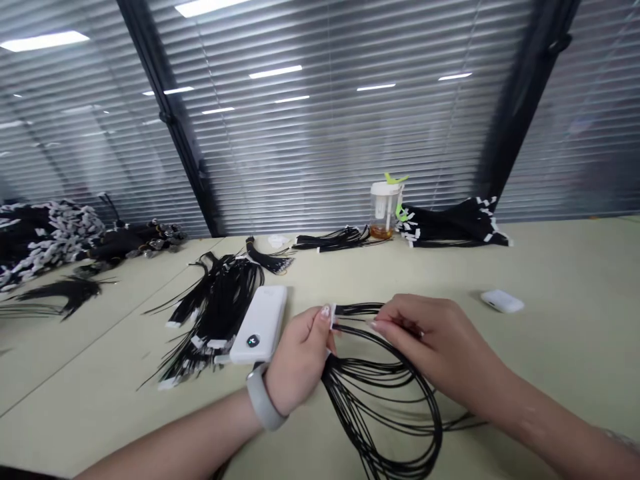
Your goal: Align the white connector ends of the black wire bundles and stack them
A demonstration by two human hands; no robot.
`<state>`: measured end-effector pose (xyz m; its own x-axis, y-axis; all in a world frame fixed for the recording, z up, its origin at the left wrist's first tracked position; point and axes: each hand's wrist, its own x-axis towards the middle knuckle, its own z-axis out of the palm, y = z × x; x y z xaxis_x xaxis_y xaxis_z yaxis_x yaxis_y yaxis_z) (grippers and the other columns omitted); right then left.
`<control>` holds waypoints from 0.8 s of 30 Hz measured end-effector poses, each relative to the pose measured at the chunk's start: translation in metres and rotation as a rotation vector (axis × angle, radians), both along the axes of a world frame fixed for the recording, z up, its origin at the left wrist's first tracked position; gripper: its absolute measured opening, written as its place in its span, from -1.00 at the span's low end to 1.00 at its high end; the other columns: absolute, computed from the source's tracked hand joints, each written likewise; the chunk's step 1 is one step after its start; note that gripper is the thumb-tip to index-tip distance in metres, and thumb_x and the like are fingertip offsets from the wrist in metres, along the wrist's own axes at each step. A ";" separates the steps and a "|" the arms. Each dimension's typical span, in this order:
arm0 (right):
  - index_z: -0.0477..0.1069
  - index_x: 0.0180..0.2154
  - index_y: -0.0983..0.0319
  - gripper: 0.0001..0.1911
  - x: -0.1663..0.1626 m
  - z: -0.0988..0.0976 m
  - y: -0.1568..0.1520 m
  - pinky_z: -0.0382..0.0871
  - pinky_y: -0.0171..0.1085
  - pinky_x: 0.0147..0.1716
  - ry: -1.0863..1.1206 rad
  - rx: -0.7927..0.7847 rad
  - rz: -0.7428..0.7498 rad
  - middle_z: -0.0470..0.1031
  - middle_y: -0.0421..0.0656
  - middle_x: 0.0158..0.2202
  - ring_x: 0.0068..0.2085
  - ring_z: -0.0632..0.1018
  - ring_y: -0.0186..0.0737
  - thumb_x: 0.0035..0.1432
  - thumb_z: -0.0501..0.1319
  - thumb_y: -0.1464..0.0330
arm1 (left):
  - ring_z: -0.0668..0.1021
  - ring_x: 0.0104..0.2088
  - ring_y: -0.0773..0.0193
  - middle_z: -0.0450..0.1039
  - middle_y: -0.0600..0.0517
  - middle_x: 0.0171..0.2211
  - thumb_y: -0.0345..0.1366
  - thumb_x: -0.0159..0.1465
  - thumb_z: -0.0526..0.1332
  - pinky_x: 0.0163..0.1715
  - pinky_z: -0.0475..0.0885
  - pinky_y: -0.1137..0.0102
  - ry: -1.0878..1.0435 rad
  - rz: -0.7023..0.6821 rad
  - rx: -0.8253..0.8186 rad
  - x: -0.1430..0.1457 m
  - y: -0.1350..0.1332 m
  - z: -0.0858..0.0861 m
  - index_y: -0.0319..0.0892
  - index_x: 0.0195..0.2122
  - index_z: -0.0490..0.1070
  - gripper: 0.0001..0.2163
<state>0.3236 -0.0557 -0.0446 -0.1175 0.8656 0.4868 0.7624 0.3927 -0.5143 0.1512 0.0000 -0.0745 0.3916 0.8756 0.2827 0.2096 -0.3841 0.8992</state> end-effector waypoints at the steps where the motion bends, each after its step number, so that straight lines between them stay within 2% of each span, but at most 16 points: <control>1: 0.31 -0.55 0.25 -0.79 0.001 0.000 0.000 0.09 -0.42 -0.59 -0.015 0.001 0.004 0.31 -0.29 -0.62 -0.58 0.29 -0.46 0.11 0.08 0.38 | 0.28 -0.57 0.38 0.20 0.12 -0.65 -0.15 0.28 -0.10 -0.49 0.20 0.47 -0.004 -0.003 -0.006 0.000 0.000 -0.001 -0.20 -0.61 0.19 -0.63; 8: 0.33 -0.54 0.24 -0.82 0.004 -0.004 0.002 0.09 -0.42 -0.59 -0.078 0.021 0.012 0.33 -0.29 -0.62 -0.58 0.30 -0.46 0.09 0.09 0.42 | 0.26 -0.61 0.38 0.18 0.13 -0.68 -0.15 0.28 -0.10 -0.54 0.17 0.47 -0.015 -0.009 -0.049 0.001 -0.002 0.000 -0.19 -0.60 0.20 -0.63; 24: 0.36 -0.49 0.28 -0.85 0.003 -0.001 -0.001 0.12 -0.42 -0.52 -0.135 0.116 0.051 0.37 -0.26 -0.56 -0.53 0.33 -0.45 0.09 0.08 0.46 | 0.28 -0.58 0.34 0.21 0.11 -0.65 -0.10 0.27 -0.09 -0.51 0.18 0.44 -0.004 0.000 -0.001 0.000 -0.004 0.002 -0.19 -0.61 0.20 -0.62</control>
<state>0.3262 -0.0569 -0.0457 -0.2312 0.7960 0.5594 0.7991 0.4833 -0.3576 0.1517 -0.0045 -0.0721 0.3908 0.8758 0.2831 0.2058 -0.3830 0.9005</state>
